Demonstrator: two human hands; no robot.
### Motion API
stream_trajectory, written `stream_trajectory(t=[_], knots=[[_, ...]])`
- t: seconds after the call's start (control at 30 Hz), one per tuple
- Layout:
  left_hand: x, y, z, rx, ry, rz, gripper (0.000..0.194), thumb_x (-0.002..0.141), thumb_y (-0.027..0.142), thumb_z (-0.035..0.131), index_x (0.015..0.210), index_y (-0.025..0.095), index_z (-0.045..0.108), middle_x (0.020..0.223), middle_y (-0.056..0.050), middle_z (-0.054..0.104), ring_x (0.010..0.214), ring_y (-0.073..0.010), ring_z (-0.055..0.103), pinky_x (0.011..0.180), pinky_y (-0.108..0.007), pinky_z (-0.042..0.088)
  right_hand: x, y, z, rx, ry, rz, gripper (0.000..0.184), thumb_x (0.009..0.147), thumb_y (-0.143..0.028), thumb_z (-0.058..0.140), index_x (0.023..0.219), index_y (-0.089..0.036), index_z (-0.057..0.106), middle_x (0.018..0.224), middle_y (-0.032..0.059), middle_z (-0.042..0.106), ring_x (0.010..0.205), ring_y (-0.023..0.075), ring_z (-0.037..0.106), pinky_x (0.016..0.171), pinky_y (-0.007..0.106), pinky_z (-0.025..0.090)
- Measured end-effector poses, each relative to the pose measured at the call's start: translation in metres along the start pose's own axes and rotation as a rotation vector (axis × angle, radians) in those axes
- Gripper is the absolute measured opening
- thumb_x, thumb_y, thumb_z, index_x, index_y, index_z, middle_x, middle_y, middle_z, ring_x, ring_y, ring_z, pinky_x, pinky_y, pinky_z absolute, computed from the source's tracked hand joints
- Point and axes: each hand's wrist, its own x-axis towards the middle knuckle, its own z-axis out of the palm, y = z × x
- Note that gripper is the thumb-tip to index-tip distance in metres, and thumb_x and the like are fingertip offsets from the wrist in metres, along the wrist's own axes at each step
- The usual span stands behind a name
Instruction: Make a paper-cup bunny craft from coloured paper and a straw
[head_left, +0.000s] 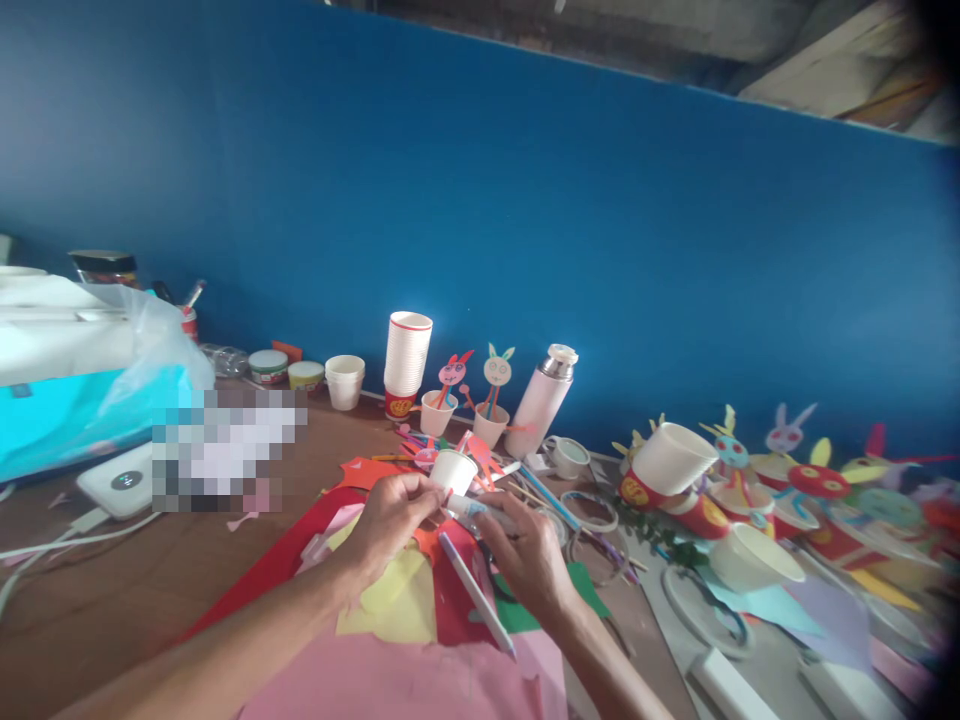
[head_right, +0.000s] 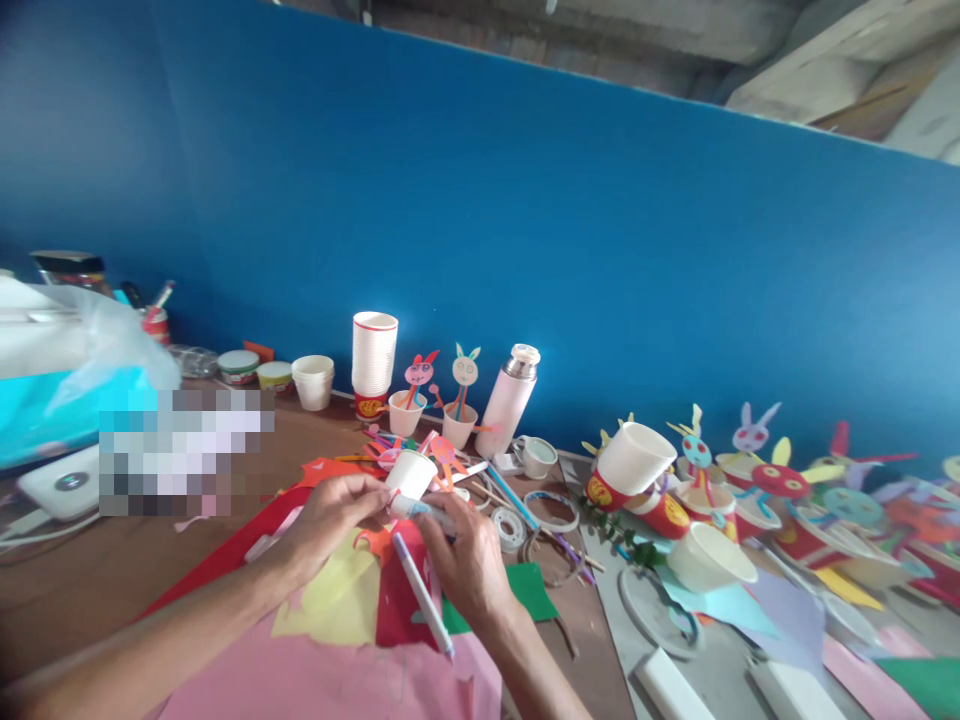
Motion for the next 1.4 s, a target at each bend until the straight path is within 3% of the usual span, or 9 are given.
stream_trajectory(t=[0.37,0.9,1.13,1.3,1.4], knots=[[0.0,-0.006,-0.001,0.06,-0.054,0.119,0.021,0.071,0.033,0.059,0.072,0.013,0.066,0.062,-0.002,0.064,0.063,-0.015,0.058,0.061,-0.022,0.042,0.001,-0.009,-0.002,0.007,0.014,0.074,0.024,0.083,-0.031,0.045,0.087,-0.017,0.065,0.062,0.0017,0.062,0.052,0.0136,0.055,0.046,0.019,0.04],[-0.008,0.002,0.002,0.122,-0.056,0.166,0.02,0.071,0.031,0.058,0.075,0.014,0.067,0.068,-0.002,0.063,0.067,-0.0156,0.057,0.061,-0.021,0.042,0.004,-0.003,-0.004,0.2,-0.089,0.15,0.036,0.087,-0.04,0.039,0.066,-0.016,0.056,0.048,-0.0038,0.043,0.044,0.0093,0.039,0.042,0.019,0.029],[-0.009,0.003,0.001,0.153,-0.077,0.19,0.02,0.074,0.03,0.055,0.076,0.014,0.066,0.071,-0.002,0.064,0.069,-0.016,0.057,0.063,-0.021,0.043,0.005,-0.001,0.0,0.43,-0.154,0.303,0.048,0.083,-0.052,0.039,0.05,-0.017,0.042,0.037,-0.0058,0.035,0.035,0.0058,0.027,0.037,0.02,0.02],[-0.01,0.003,0.001,0.141,-0.092,0.203,0.019,0.076,0.03,0.054,0.076,0.015,0.065,0.073,-0.002,0.062,0.07,-0.0156,0.057,0.064,-0.021,0.042,0.006,0.006,0.006,0.732,-0.167,0.482,0.044,0.078,-0.054,0.047,0.054,-0.017,0.044,0.04,-0.0081,0.032,0.036,0.0046,0.024,0.037,0.019,0.02],[-0.011,0.004,0.001,0.154,-0.081,0.219,0.019,0.076,0.03,0.054,0.075,0.015,0.064,0.071,-0.001,0.061,0.068,-0.0143,0.055,0.061,-0.02,0.041,0.005,0.006,0.006,0.815,-0.204,0.489,0.042,0.076,-0.053,0.052,0.057,-0.017,0.044,0.043,-0.0087,0.032,0.038,0.004,0.025,0.039,0.018,0.021]])
